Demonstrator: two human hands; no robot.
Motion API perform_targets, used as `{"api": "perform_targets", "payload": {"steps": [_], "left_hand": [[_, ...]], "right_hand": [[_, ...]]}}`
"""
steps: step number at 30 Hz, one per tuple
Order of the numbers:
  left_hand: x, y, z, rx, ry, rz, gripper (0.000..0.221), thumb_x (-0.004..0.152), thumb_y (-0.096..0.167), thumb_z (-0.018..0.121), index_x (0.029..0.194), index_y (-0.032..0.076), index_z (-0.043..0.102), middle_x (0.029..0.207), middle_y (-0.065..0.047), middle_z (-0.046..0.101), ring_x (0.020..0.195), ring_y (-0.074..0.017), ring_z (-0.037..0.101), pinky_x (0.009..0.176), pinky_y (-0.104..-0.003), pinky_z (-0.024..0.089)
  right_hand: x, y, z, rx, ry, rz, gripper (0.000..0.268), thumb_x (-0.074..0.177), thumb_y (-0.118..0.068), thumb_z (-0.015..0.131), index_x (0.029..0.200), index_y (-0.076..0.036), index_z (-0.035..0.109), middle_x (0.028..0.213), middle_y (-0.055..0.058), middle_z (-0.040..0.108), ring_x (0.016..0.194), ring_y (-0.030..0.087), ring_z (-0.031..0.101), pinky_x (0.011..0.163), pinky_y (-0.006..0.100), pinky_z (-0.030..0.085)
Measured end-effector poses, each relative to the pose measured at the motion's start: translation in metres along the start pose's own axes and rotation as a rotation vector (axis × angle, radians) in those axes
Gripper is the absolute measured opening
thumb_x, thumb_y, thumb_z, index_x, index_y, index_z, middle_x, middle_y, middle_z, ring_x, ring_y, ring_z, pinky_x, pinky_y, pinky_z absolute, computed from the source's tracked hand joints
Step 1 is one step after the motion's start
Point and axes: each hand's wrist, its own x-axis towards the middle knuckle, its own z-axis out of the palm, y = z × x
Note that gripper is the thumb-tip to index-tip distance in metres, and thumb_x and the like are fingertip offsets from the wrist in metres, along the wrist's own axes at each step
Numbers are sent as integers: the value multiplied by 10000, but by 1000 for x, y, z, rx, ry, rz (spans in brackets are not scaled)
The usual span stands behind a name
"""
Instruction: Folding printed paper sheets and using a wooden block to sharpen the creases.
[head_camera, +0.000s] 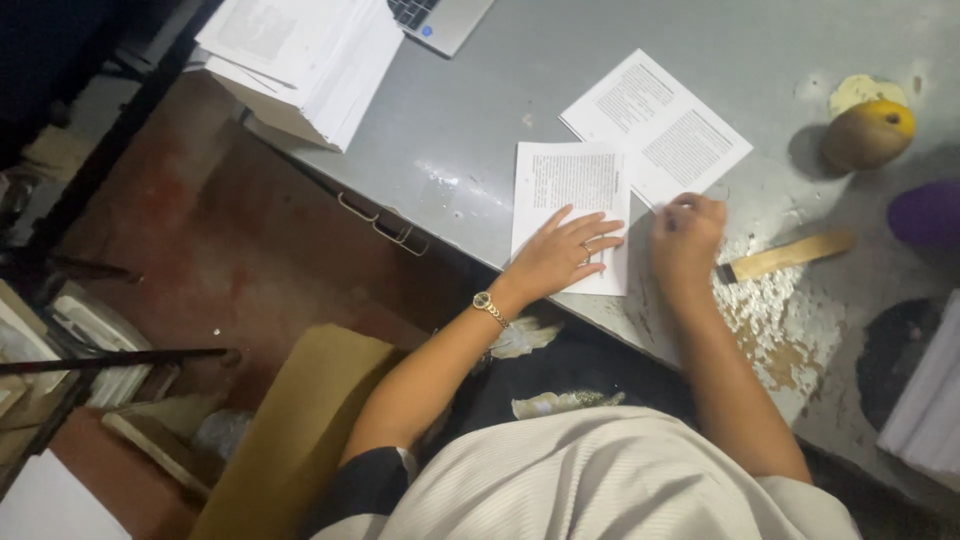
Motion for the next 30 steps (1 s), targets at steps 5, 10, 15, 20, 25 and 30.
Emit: {"api": "perform_targets", "payload": {"steps": [5, 10, 15, 20, 25, 30], "left_hand": [[-4, 24, -11, -55, -72, 92, 437, 1002, 383, 612, 1413, 236, 622, 1574, 75, 472, 1476, -167, 428, 1260, -521, 206], [5, 57, 0, -154, -90, 227, 404, 998, 328, 660, 1390, 233, 644, 1555, 83, 488, 1461, -140, 444, 1261, -483, 232], [19, 71, -1, -141, -75, 322, 404, 955, 337, 712, 1340, 222, 676, 1461, 42, 549, 1391, -132, 496, 1245, -470, 273], [10, 65, 49, -203, -75, 231, 387, 970, 520, 592, 1273, 281, 602, 1471, 35, 526, 1424, -178, 501, 1285, -501, 245], [12, 62, 51, -337, -88, 199, 395, 910, 522, 671, 1066, 166, 603, 1416, -17, 559, 1314, -206, 599, 1266, -424, 325], [12, 62, 51, -382, -80, 190, 405, 882, 518, 705, 1015, 152, 596, 1363, -4, 583, 1270, -205, 629, 1251, -414, 350]], "right_hand": [[0, 36, -110, -34, 15, -331, 102, 1003, 15, 805, 954, -72, 784, 1216, 112, 738, 1048, 374, 569, 993, 496, 470], [-50, 133, -129, 3, -347, -245, 371, 887, -128, 805, 1252, -135, 741, 1302, 114, 662, 1260, 374, 518, 1163, 490, 395], [-80, 82, -155, -4, -332, 59, 244, 962, -166, 751, 1204, -186, 778, 1143, 58, 758, 952, 248, 676, 941, 418, 461], [-93, 23, -136, 143, -357, 102, 215, 891, -248, 776, 1100, -280, 815, 1095, 18, 783, 1019, 290, 697, 917, 412, 525], [-71, 29, -99, 82, -132, -63, 108, 972, -195, 757, 1030, -241, 836, 955, 61, 790, 976, 350, 690, 897, 431, 545], [-1, 66, -74, 6, -174, 105, 132, 1003, -238, 797, 1131, -252, 825, 981, 82, 682, 908, 306, 687, 839, 395, 547]]}}
